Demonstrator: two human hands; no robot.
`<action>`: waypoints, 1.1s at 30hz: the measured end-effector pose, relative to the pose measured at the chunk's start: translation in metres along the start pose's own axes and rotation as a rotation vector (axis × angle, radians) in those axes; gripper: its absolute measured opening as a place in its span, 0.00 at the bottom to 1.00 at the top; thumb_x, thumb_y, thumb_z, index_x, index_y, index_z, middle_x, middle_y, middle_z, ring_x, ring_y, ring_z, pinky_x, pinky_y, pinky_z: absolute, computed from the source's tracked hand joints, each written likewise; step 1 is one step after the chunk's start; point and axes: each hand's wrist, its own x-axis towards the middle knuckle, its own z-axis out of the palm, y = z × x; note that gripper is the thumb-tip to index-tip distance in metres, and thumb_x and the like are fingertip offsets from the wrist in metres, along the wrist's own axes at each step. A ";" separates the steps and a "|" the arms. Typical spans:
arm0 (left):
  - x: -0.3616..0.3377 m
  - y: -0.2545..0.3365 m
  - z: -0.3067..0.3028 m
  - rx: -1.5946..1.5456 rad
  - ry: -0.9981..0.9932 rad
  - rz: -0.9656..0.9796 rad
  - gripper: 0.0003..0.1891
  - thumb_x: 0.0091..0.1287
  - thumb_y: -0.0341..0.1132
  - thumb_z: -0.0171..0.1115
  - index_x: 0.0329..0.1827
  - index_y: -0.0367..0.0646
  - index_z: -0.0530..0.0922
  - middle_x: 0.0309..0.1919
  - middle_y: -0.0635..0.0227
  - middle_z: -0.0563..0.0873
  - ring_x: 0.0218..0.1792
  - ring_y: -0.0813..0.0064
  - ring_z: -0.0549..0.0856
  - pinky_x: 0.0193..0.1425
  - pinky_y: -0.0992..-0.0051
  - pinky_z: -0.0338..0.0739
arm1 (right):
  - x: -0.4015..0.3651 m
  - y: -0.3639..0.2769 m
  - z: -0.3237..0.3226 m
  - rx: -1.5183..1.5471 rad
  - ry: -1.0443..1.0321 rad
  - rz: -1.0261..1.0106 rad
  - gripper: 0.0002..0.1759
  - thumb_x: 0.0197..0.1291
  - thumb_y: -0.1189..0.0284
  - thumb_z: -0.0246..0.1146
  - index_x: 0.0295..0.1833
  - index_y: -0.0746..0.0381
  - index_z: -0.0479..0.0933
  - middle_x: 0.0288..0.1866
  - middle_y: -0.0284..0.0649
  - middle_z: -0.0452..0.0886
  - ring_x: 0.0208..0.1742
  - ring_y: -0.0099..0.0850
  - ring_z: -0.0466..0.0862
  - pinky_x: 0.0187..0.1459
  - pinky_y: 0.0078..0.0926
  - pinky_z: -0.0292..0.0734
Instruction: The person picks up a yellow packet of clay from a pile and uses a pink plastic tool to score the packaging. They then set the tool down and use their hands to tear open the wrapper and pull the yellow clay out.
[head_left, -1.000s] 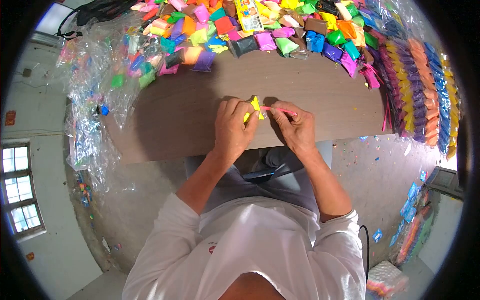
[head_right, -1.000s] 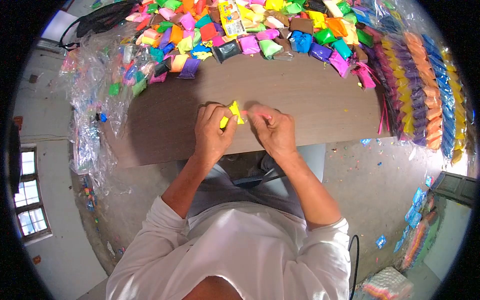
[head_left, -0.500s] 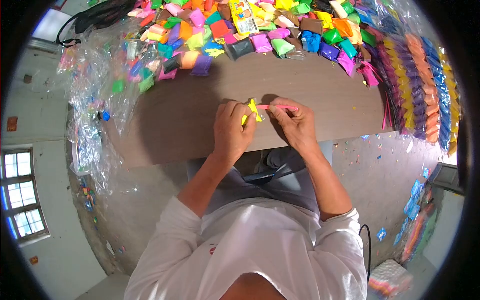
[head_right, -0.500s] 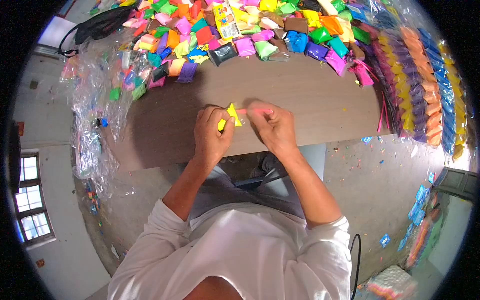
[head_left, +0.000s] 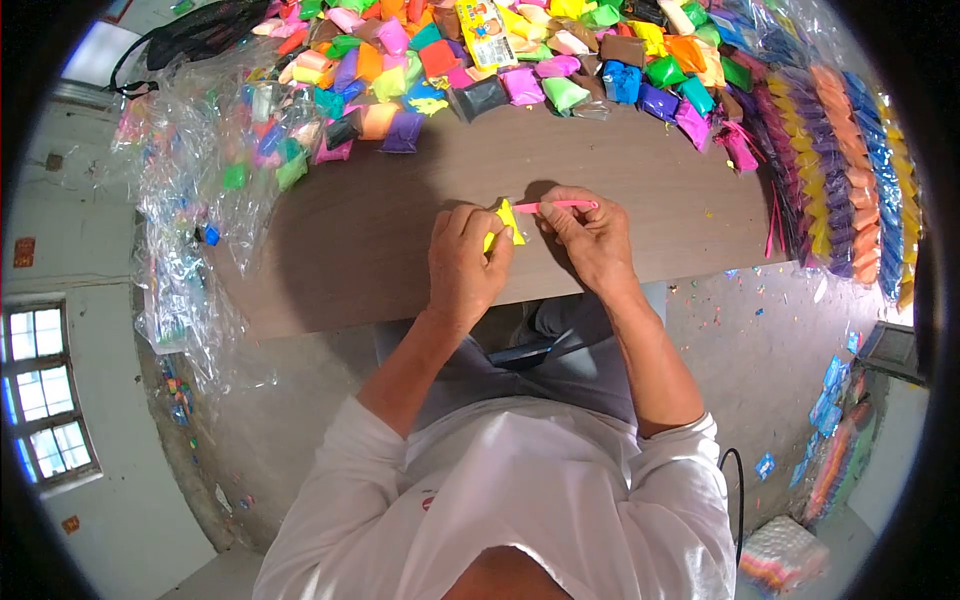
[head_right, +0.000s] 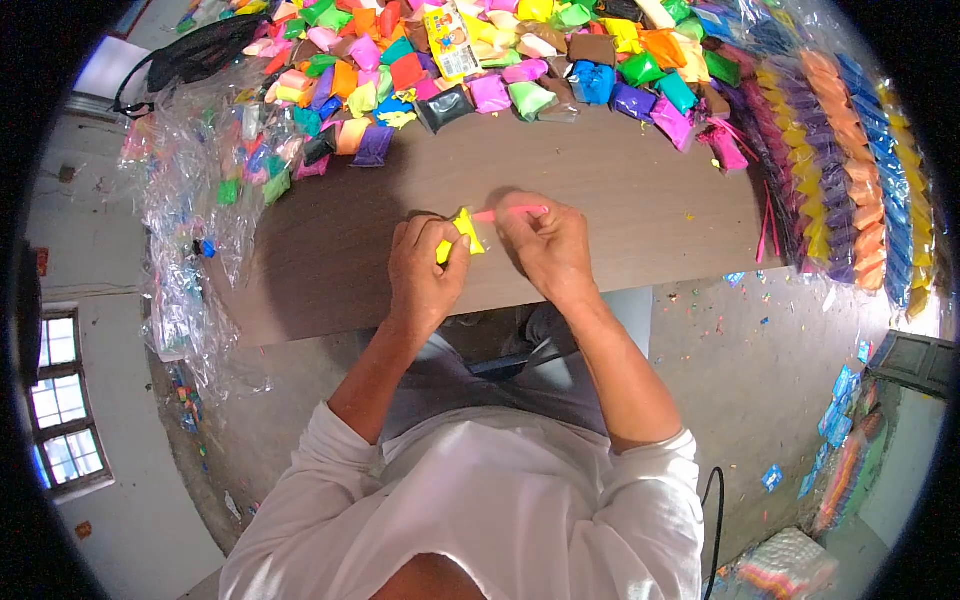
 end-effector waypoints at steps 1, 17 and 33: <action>0.000 0.000 0.000 0.004 0.003 0.002 0.07 0.55 0.26 0.65 0.33 0.41 0.74 0.34 0.62 0.79 0.38 0.58 0.77 0.44 0.62 0.72 | 0.000 0.001 -0.001 0.045 -0.013 0.023 0.05 0.65 0.77 0.59 0.39 0.65 0.81 0.24 0.25 0.74 0.22 0.12 0.67 0.21 0.13 0.59; 0.000 0.001 0.000 0.015 0.024 0.016 0.08 0.54 0.24 0.65 0.33 0.41 0.74 0.34 0.62 0.78 0.37 0.58 0.77 0.42 0.62 0.73 | 0.002 0.004 -0.008 0.089 -0.018 0.143 0.05 0.63 0.74 0.64 0.39 0.64 0.80 0.26 0.33 0.80 0.27 0.18 0.77 0.25 0.14 0.69; -0.001 -0.002 0.002 0.011 0.034 0.029 0.08 0.53 0.24 0.65 0.33 0.42 0.74 0.34 0.62 0.78 0.37 0.57 0.77 0.42 0.62 0.72 | 0.001 -0.005 -0.014 0.052 -0.072 0.177 0.05 0.63 0.72 0.64 0.40 0.63 0.81 0.25 0.30 0.79 0.23 0.15 0.73 0.24 0.14 0.68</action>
